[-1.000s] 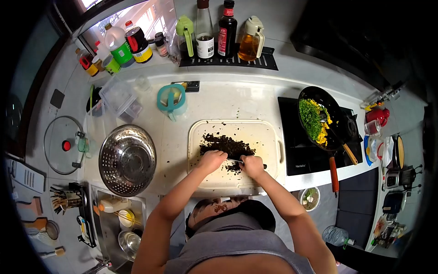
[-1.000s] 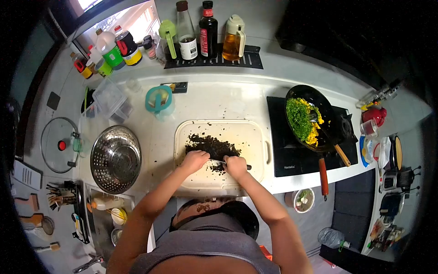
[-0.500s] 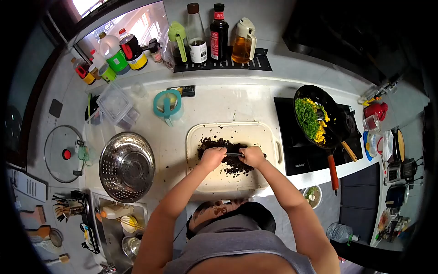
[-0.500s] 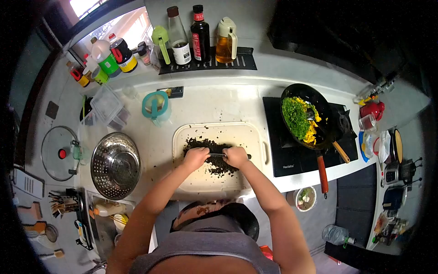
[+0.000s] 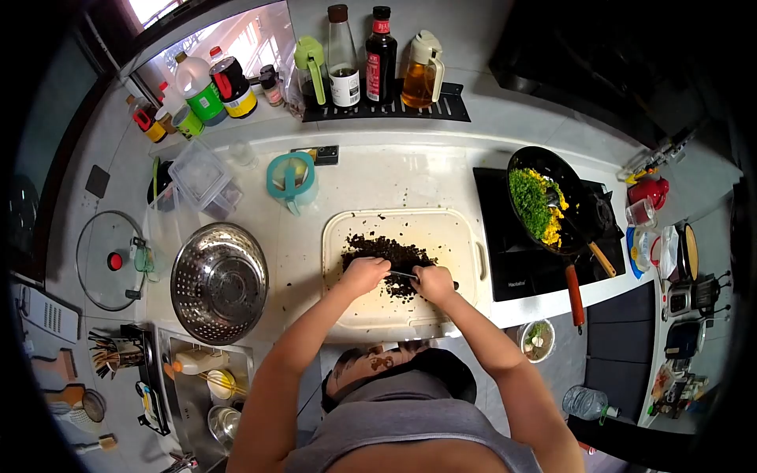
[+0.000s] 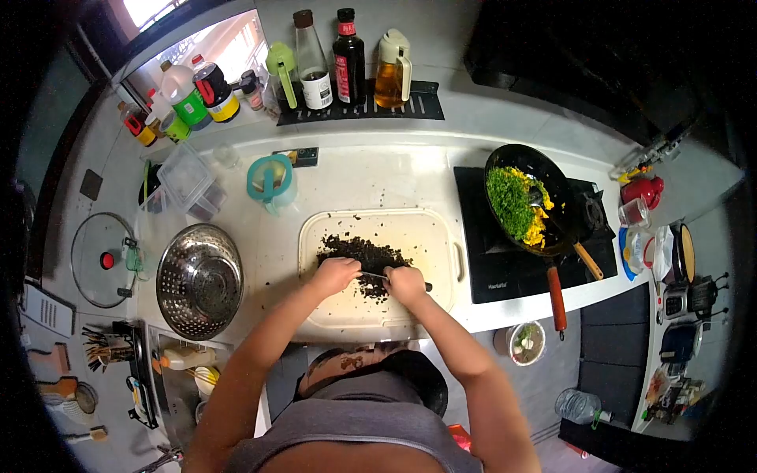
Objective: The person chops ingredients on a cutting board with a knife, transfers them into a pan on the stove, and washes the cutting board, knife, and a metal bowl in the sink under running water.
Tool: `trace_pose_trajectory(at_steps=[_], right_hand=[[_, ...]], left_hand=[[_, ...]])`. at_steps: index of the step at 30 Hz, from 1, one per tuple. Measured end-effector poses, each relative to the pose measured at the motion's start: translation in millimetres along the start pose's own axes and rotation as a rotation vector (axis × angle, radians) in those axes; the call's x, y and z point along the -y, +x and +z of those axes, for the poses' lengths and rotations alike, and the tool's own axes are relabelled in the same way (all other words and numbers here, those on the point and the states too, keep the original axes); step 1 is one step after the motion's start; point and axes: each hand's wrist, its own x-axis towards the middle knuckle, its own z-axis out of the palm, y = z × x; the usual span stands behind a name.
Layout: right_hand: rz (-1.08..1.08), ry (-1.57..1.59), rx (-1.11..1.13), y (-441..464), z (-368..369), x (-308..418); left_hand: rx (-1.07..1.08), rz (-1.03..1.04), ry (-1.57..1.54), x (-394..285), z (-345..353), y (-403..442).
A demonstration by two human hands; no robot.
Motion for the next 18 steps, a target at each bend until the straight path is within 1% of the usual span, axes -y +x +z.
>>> trace_pose_trajectory(at_steps=[2, 5, 7, 9, 10, 12, 16, 17, 18], right_hand=[[-0.031, 0.055, -0.081, -6.1, 4.8, -4.7], [-0.014, -0.012, -0.027, -2.5, 1.2, 3.3], [-0.03, -0.09, 0.015, 5.4, -18.4, 16.6], [-0.061, -0.126, -0.03, 18.8, -39.9, 25.4], [-0.073, -0.139, -0.048, 25.1, -47.6, 29.2], [-0.114, -0.16, -0.03, 41.8, -63.5, 33.8], [-0.106, -0.213, 0.138, 72.8, -48.8, 28.7], [-0.062, -0.191, 0.165, 76.0, -42.4, 24.2], [-0.073, -0.171, 0.141, 77.0, -37.1, 17.9]], left_hand=[[0.009, 0.014, 0.081, -9.6, -2.0, 1.8], [0.039, 0.031, 0.164, -2.4, 2.9, 1.9], [0.019, 0.01, 0.112, -0.6, -7.1, -2.0], [-0.039, -0.024, 0.079, 8.5, -14.0, -4.9], [-0.066, -0.06, 0.102, 2.9, -30.8, -1.8], [-0.179, -0.075, 0.038, 12.6, -36.1, 1.7], [-0.177, -0.194, -0.026, 33.5, -15.6, 1.2], [-0.229, -0.17, -0.05, 37.5, -6.5, 1.6], [-0.219, -0.184, -0.027, 32.1, -8.5, 4.4]])
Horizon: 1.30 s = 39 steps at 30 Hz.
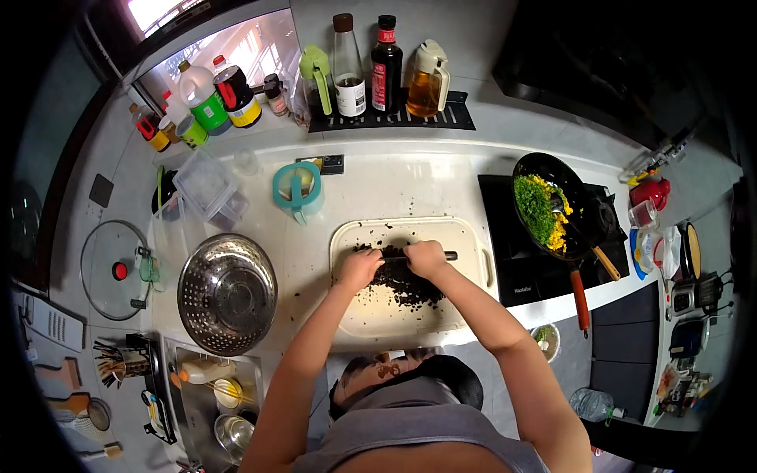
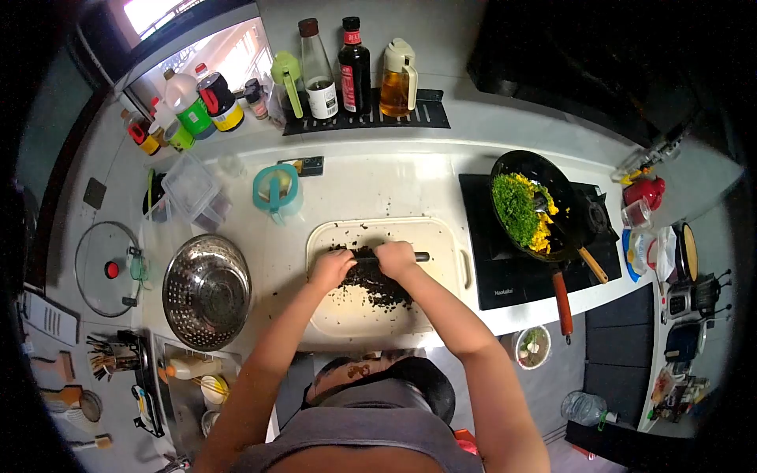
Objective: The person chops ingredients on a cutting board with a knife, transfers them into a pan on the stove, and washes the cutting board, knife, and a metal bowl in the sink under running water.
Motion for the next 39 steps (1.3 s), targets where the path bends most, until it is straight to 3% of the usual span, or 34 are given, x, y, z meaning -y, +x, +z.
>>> trace_pose_trajectory(at_steps=[6, 8, 14, 22, 26, 31, 34, 39], right_hand=[[-0.119, 0.137, -0.098, -8.2, 18.2, -32.6], [-0.079, 0.052, 0.007, -2.3, 7.7, -19.9], [0.051, -0.002, 0.084, -5.4, -9.9, 18.9], [-0.103, 0.287, -0.192, -29.5, 39.9, -39.7], [-0.06, 0.02, -0.091, -19.4, 23.6, -10.2], [0.042, -0.041, 0.104, -26.1, -1.5, 35.8], [0.092, 0.042, 0.007, -34.2, 25.1, 19.4], [-0.059, 0.245, -0.232, -57.4, 54.8, -25.0]], left_hand=[[0.036, 0.019, 0.069, -14.5, 12.6, 9.1], [-0.035, -0.002, 0.023, -7.3, 14.5, 0.5], [0.053, -0.035, -0.097, 2.2, -11.5, -7.3], [0.145, 0.093, 0.264, -48.2, 5.3, 13.7], [0.062, 0.012, 0.107, -18.0, 7.4, -11.7], [0.017, 0.034, -0.08, 2.1, -4.7, -26.3], [0.106, 0.092, -0.01, -7.9, -4.9, -20.4], [0.167, 0.174, 0.29, -54.5, 3.5, -2.7]])
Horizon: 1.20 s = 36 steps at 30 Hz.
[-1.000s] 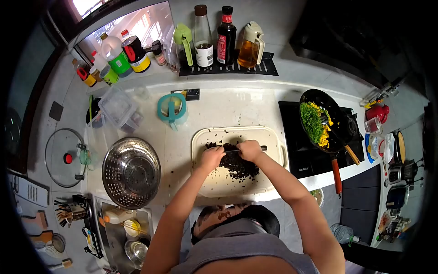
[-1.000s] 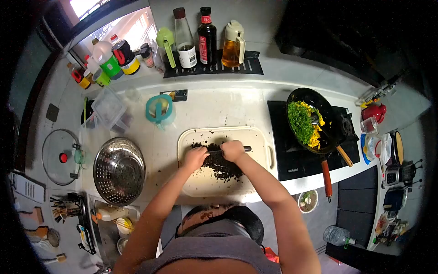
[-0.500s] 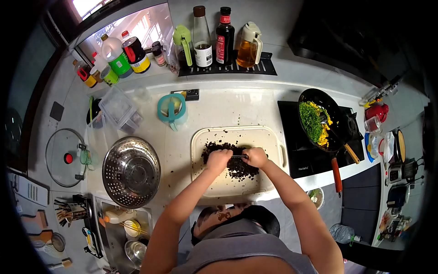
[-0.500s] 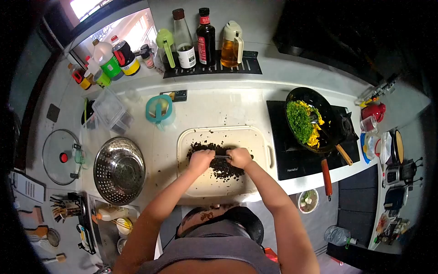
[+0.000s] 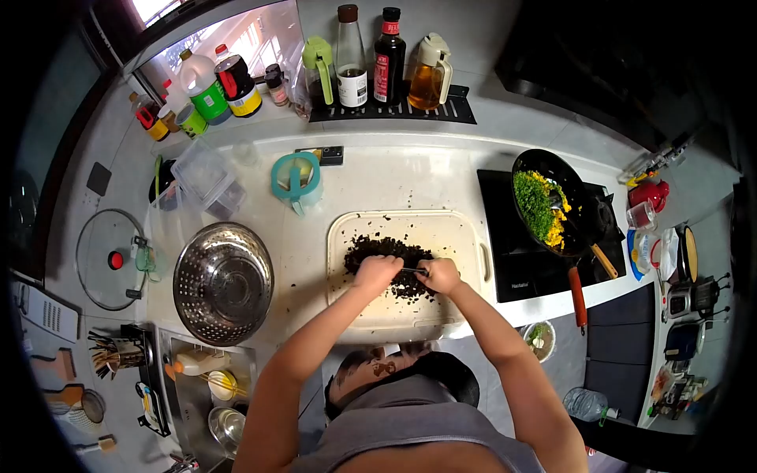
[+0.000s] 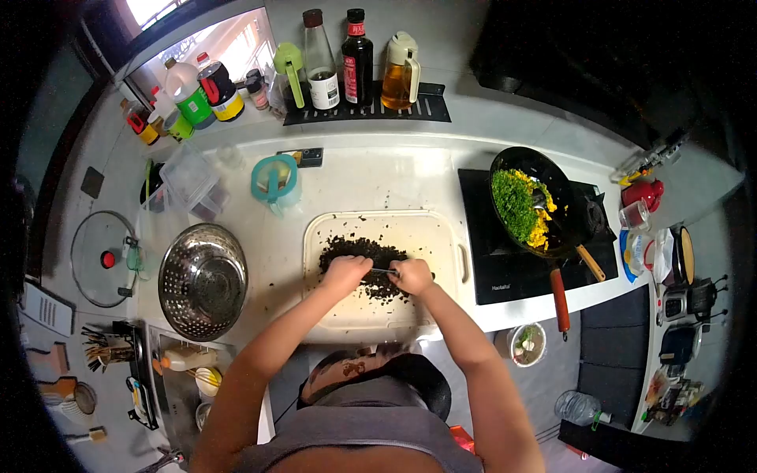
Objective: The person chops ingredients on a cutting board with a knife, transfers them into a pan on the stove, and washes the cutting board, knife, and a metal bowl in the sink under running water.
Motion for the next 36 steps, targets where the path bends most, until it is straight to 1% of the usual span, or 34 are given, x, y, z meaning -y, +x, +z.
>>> trace_pose_trajectory(at_steps=[1, 2, 5, 6, 9, 10, 14, 15, 17, 20, 23, 24, 26, 27, 30, 32, 35, 36], right_hand=[[-0.025, 0.05, -0.039, 0.8, 1.9, -6.0], [-0.046, 0.05, -0.07, -0.5, 5.1, -9.4], [-0.022, -0.155, 0.093, 10.0, -0.7, 12.6], [0.03, -0.192, 0.13, 13.5, -5.9, 27.6], [0.059, -0.242, 0.145, 14.7, -5.0, 41.6], [0.03, -0.242, 0.117, 14.2, -7.8, 42.0], [-0.002, -0.259, -0.004, 36.3, -33.7, 42.0], [0.009, -0.276, 0.019, 44.6, -43.5, 43.6], [0.038, -0.282, 0.057, 63.6, -39.7, 36.4], [0.06, -0.277, 0.138, 81.8, -20.7, 24.2], [0.052, -0.224, 0.102, 76.4, -10.2, 7.3], [0.066, -0.181, 0.123, 73.9, -12.8, 4.0], [0.014, -0.145, 0.114, 72.5, -18.1, -6.3], [-0.009, -0.126, 0.108, 72.3, -20.3, -7.7], [0.025, -0.193, 0.197, 86.0, -22.1, 0.8], [0.093, -0.281, 0.275, 96.0, -26.9, 18.0], [0.154, -0.31, 0.32, 94.7, -31.2, 39.3], [0.154, -0.273, 0.296, 91.1, -24.0, 32.3]], left_hand=[[0.02, -0.007, 0.074, -7.1, -0.1, 1.6], [-0.017, -0.018, 0.044, -7.9, 0.1, 0.1], [-0.087, -0.077, -0.087, 7.2, 13.5, -20.3], [-0.103, -0.098, -0.139, 14.2, 17.7, -29.6], [-0.117, -0.079, -0.166, 22.9, 14.5, -36.3], [-0.074, -0.075, -0.174, 26.5, 12.9, -34.7], [-0.151, -0.097, -0.193, 40.2, -4.2, -14.6], [-0.201, -0.094, -0.198, 48.4, -0.4, -7.5], [-0.251, -0.076, -0.251, 59.9, -1.6, 3.4], [-0.212, -0.106, -0.242, 71.8, 13.1, 8.2], [-0.158, -0.118, -0.228, 68.5, 13.1, 12.4], [-0.143, -0.117, -0.215, 61.5, 5.6, 15.4], [-0.108, -0.141, -0.17, 54.1, 5.3, 22.3], [-0.117, -0.158, -0.175, 52.8, 7.1, 21.8], [-0.162, -0.19, -0.212, 55.5, 10.4, 14.4], [-0.223, -0.19, -0.273, 67.9, 14.9, 6.7], [-0.176, -0.233, -0.329, 70.1, 8.6, -0.4], [-0.211, -0.2, -0.341, 70.0, 13.0, 0.1]])
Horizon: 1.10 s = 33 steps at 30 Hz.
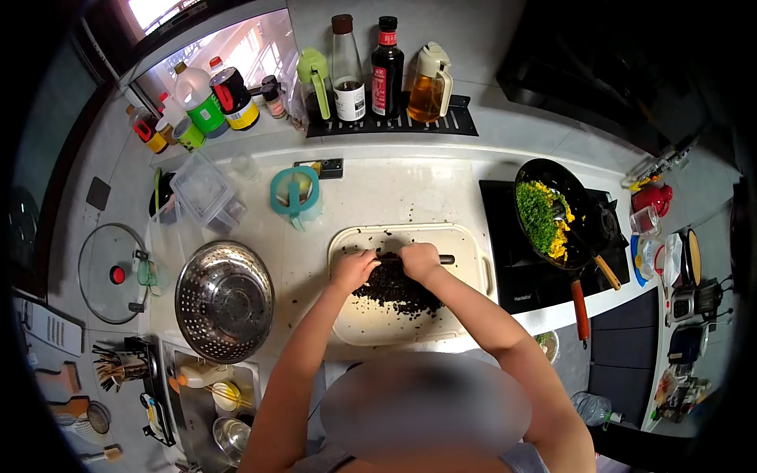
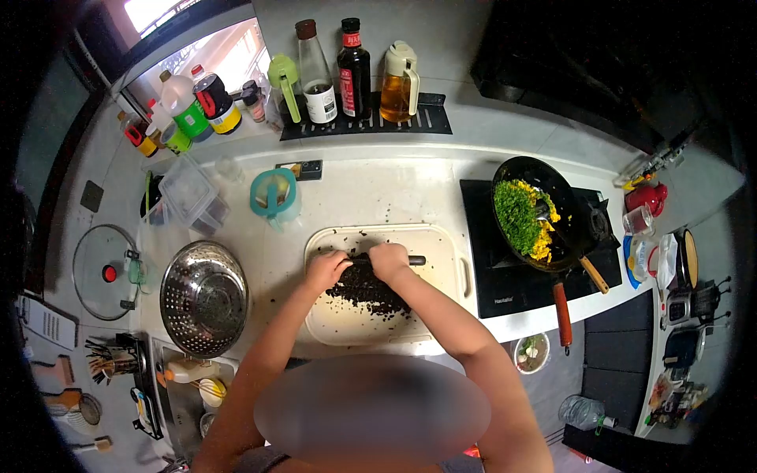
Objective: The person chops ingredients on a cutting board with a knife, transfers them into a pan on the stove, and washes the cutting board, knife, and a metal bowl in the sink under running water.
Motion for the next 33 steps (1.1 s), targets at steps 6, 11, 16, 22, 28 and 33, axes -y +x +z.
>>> trace_pose_trajectory(at_steps=[6, 11, 16, 22, 28, 33], right_hand=[[-0.145, 0.16, -0.187, -18.7, 28.1, -35.1], [-0.049, 0.03, -0.089, -5.6, 13.7, -13.0], [0.045, 0.018, -0.009, -19.8, -2.7, 7.0], [-0.127, 0.221, -0.233, -28.4, 36.0, -41.9], [-0.023, 0.046, -0.055, -18.7, 5.3, -6.9], [0.066, 0.028, -0.049, -27.0, 4.6, 17.0]], left_hand=[[0.111, 0.06, 0.192, -32.3, 4.6, 11.0], [0.022, 0.056, 0.1, -11.3, 2.5, 0.7], [0.055, 0.064, 0.064, -3.5, -0.7, -5.1], [0.167, 0.079, 0.278, -47.0, 9.7, 11.9], [0.059, -0.006, 0.05, -17.0, 3.8, -8.6], [0.111, 0.008, 0.007, -7.2, -2.9, -14.6]])
